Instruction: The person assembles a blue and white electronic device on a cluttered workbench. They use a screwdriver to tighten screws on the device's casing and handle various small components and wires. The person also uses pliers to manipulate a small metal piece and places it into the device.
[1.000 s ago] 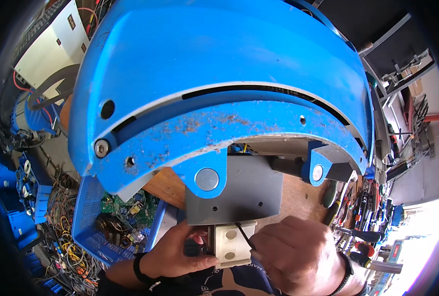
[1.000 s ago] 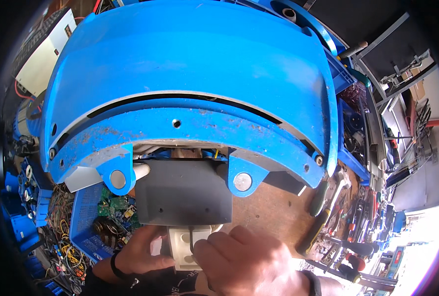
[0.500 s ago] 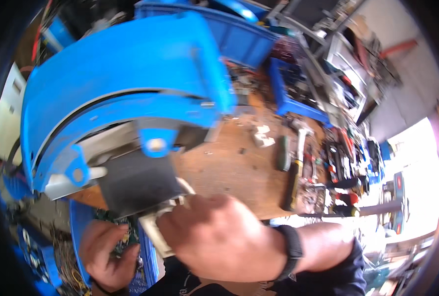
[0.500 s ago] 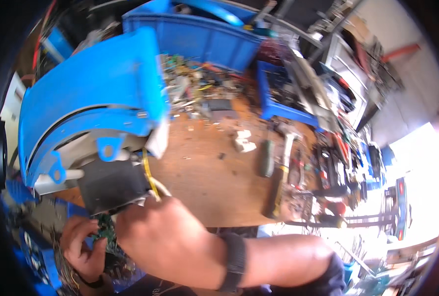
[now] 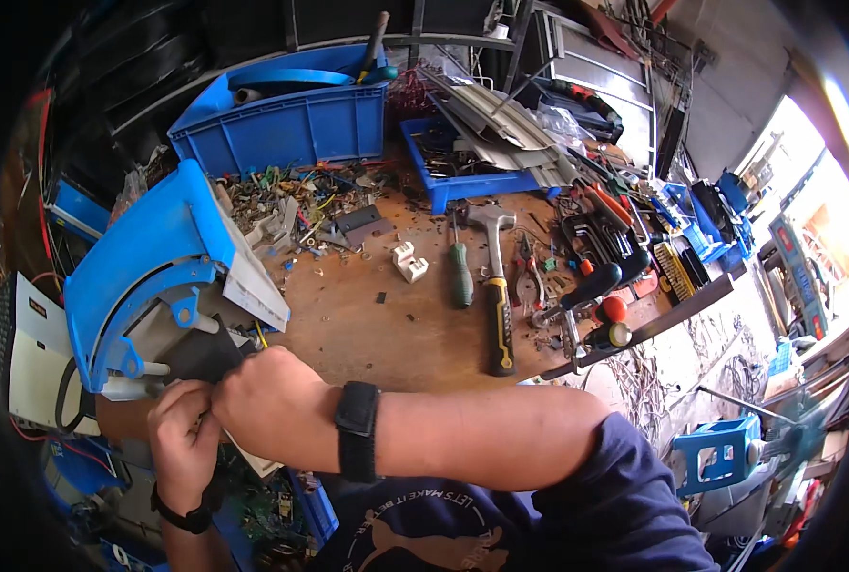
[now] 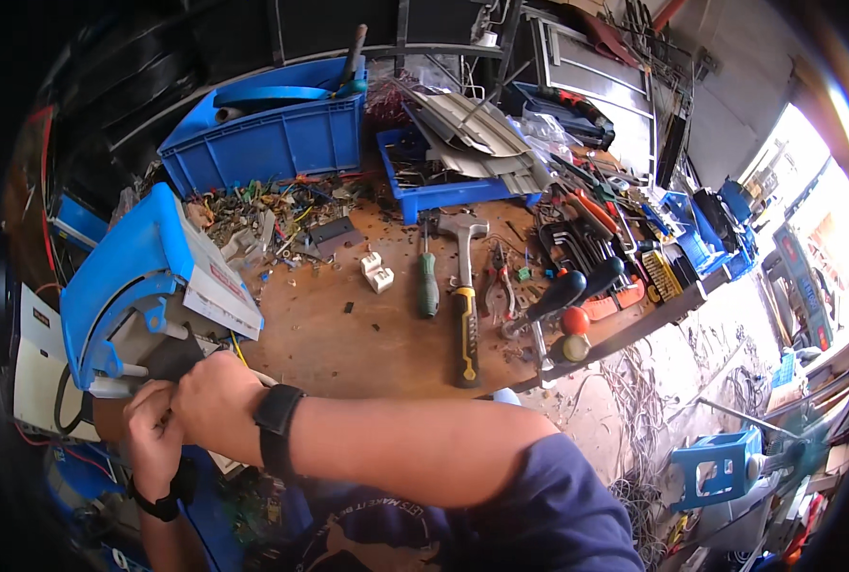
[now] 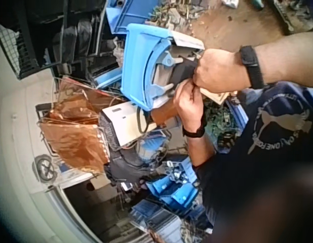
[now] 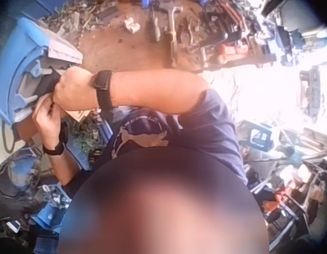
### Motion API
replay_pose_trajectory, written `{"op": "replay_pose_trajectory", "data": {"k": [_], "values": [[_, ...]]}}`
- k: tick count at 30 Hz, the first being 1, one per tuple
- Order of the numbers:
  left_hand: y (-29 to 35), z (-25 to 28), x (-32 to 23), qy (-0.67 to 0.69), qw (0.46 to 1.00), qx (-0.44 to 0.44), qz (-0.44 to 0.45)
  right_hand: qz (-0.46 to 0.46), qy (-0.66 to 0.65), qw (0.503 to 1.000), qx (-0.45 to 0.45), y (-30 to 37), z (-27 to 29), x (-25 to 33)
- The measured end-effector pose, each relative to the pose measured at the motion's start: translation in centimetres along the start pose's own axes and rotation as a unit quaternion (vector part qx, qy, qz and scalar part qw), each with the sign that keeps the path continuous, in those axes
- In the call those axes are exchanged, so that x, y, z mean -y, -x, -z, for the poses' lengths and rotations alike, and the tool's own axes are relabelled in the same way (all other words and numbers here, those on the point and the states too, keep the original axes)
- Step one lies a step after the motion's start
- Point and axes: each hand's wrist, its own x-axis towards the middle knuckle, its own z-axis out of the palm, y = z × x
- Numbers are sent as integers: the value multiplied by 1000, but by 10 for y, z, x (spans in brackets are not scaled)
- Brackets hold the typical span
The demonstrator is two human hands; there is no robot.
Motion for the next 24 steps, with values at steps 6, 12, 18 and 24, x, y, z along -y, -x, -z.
{"op": "replay_pose_trajectory", "data": {"k": [6, 12, 18, 24], "values": [[-2, -4, -5, 19, 999, 13, 41, -32, -35, 999, 1, 15, 16, -25], [-3, -5, -4, 49, 998, 8, 24, -378, 177, 909, 15, 68, 62, -135], [-8, -5, 1, 53, 998, -5, -30, -669, 163, 711, 144, 150, 6, -239], [-5, -5, 10, 52, 997, -2, -50, -719, 137, 655, 187, 181, -24, -264]]}}
